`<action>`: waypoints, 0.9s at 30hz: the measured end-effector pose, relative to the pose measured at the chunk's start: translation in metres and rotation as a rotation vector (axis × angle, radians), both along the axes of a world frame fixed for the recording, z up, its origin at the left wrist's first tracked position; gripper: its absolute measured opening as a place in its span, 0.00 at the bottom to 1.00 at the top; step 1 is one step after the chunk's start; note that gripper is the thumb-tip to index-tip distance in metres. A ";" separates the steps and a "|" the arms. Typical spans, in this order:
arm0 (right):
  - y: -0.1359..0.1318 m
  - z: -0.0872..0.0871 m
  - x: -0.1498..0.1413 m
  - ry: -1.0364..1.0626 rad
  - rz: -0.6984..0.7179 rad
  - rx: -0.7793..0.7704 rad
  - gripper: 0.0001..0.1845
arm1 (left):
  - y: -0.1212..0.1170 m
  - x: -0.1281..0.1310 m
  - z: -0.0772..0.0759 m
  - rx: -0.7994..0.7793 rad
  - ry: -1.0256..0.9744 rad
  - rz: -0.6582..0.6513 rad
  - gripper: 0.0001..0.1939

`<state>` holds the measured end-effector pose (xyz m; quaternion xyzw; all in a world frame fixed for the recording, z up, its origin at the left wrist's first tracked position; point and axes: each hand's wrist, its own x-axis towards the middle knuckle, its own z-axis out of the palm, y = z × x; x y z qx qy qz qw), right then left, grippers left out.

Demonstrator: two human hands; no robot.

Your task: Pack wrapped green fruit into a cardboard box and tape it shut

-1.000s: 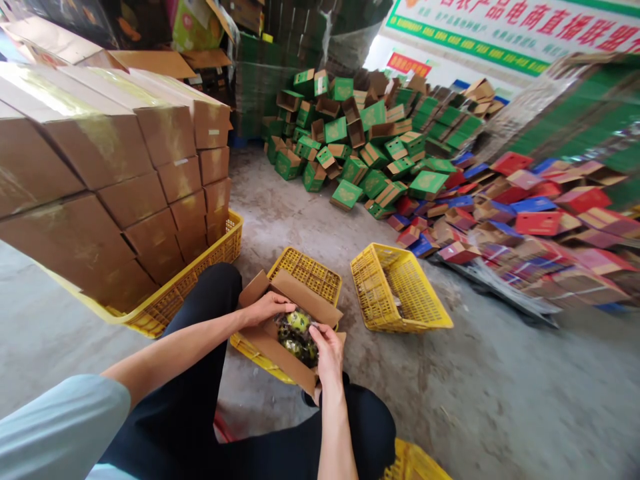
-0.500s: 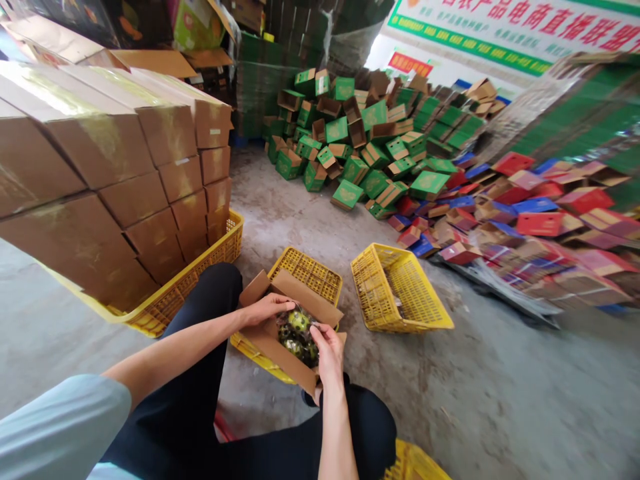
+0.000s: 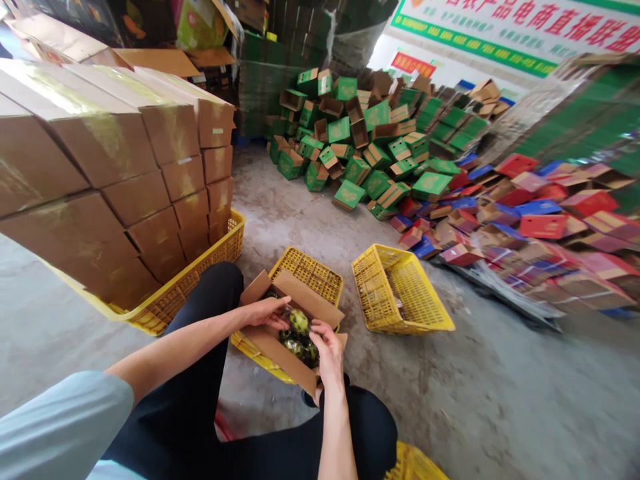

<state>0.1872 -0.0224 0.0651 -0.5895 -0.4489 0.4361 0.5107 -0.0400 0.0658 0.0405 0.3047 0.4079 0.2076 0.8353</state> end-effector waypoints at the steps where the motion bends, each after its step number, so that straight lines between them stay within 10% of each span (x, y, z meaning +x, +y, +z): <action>1: 0.000 -0.001 0.000 -0.026 0.016 0.014 0.05 | 0.001 0.000 0.001 0.015 -0.021 0.038 0.34; 14: 0.005 -0.021 0.010 -0.020 -0.060 -0.032 0.06 | -0.002 -0.005 0.015 0.166 -0.125 0.087 0.27; 27: 0.002 -0.006 0.001 0.276 -0.150 -0.108 0.21 | -0.005 -0.003 0.020 0.338 -0.075 0.161 0.24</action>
